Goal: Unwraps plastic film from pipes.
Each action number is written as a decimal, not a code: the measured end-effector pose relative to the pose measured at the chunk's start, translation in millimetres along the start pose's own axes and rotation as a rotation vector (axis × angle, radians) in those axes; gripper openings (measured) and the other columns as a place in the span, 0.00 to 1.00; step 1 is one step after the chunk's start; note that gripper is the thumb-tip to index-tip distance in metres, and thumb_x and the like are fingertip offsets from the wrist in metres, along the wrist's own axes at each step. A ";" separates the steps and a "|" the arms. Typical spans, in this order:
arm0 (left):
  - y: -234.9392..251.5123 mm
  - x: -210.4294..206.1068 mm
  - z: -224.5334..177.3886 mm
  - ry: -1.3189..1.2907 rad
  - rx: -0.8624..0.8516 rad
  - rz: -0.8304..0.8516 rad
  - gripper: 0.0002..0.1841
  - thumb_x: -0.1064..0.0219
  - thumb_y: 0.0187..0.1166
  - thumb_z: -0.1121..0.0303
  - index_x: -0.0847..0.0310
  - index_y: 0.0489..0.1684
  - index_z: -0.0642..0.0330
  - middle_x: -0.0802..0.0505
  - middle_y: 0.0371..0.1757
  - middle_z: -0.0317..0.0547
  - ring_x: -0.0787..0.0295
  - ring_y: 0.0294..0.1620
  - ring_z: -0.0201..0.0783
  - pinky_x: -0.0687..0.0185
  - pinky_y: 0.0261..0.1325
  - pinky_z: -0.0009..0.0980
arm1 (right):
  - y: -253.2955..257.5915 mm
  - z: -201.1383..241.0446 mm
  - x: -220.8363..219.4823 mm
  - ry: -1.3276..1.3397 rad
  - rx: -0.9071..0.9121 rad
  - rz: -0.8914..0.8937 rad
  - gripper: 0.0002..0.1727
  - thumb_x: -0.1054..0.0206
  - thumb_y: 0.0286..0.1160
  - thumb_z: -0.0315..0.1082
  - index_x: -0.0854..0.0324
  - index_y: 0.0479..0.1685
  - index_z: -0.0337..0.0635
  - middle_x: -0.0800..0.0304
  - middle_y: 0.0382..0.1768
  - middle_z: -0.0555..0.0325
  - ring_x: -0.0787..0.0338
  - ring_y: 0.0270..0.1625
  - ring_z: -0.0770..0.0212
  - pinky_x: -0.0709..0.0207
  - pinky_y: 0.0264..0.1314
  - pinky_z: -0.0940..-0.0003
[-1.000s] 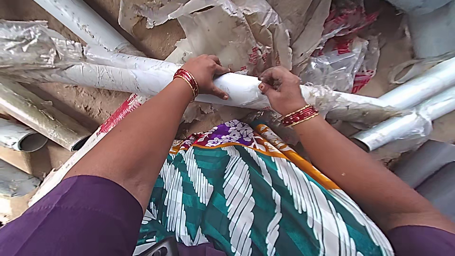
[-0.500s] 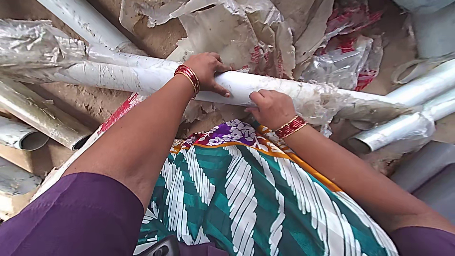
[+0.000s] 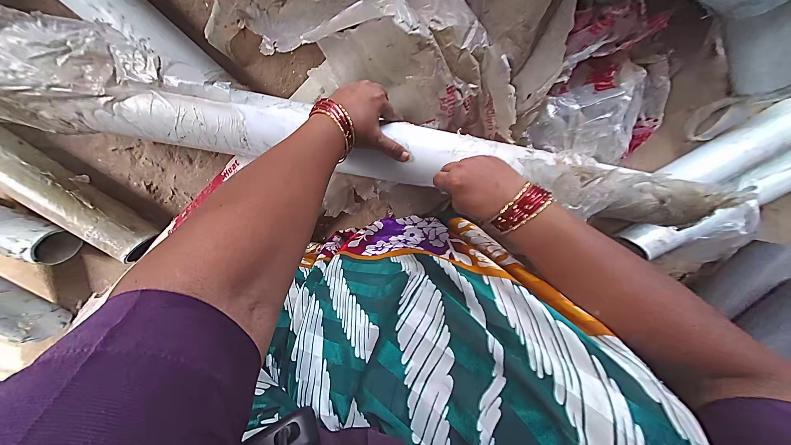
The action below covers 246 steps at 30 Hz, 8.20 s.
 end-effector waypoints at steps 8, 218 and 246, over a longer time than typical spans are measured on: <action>-41.9 15.9 -0.1 0.059 -0.018 -0.436 0.38 0.32 0.73 0.34 0.16 0.72 0.56 0.17 0.76 0.61 0.29 0.82 0.67 0.36 0.76 0.69 | -14.6 6.3 11.5 -0.107 0.026 -0.611 0.09 0.39 0.82 0.26 0.18 0.42 0.25 0.12 0.49 0.27 0.09 0.49 0.29 0.17 0.42 0.41; 4.0 -19.6 -30.0 0.261 0.184 -0.007 0.59 0.17 0.53 0.32 0.39 0.90 0.48 0.18 0.76 0.63 0.20 0.72 0.69 0.27 0.64 0.71 | -82.3 -103.5 -13.7 0.076 -0.930 0.046 0.45 0.36 0.80 0.27 0.59 0.95 0.33 0.47 0.86 0.20 0.08 0.43 0.29 0.14 0.41 0.38; -36.3 -43.7 -46.9 0.317 0.075 -0.185 0.56 0.19 0.62 0.39 0.42 0.92 0.55 0.26 0.81 0.74 0.30 0.78 0.81 0.42 0.71 0.81 | -245.3 -42.3 79.8 -0.020 -0.707 -0.568 0.10 0.38 0.65 0.22 0.22 0.21 0.23 0.16 0.32 0.26 0.13 0.33 0.25 0.29 0.28 0.32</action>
Point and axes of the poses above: each hand's wrist, its own y-axis towards the middle knuckle, its own x-axis out of the back of the hand, z = x × y, the point moved 10 cm from there along y, towards the middle knuckle
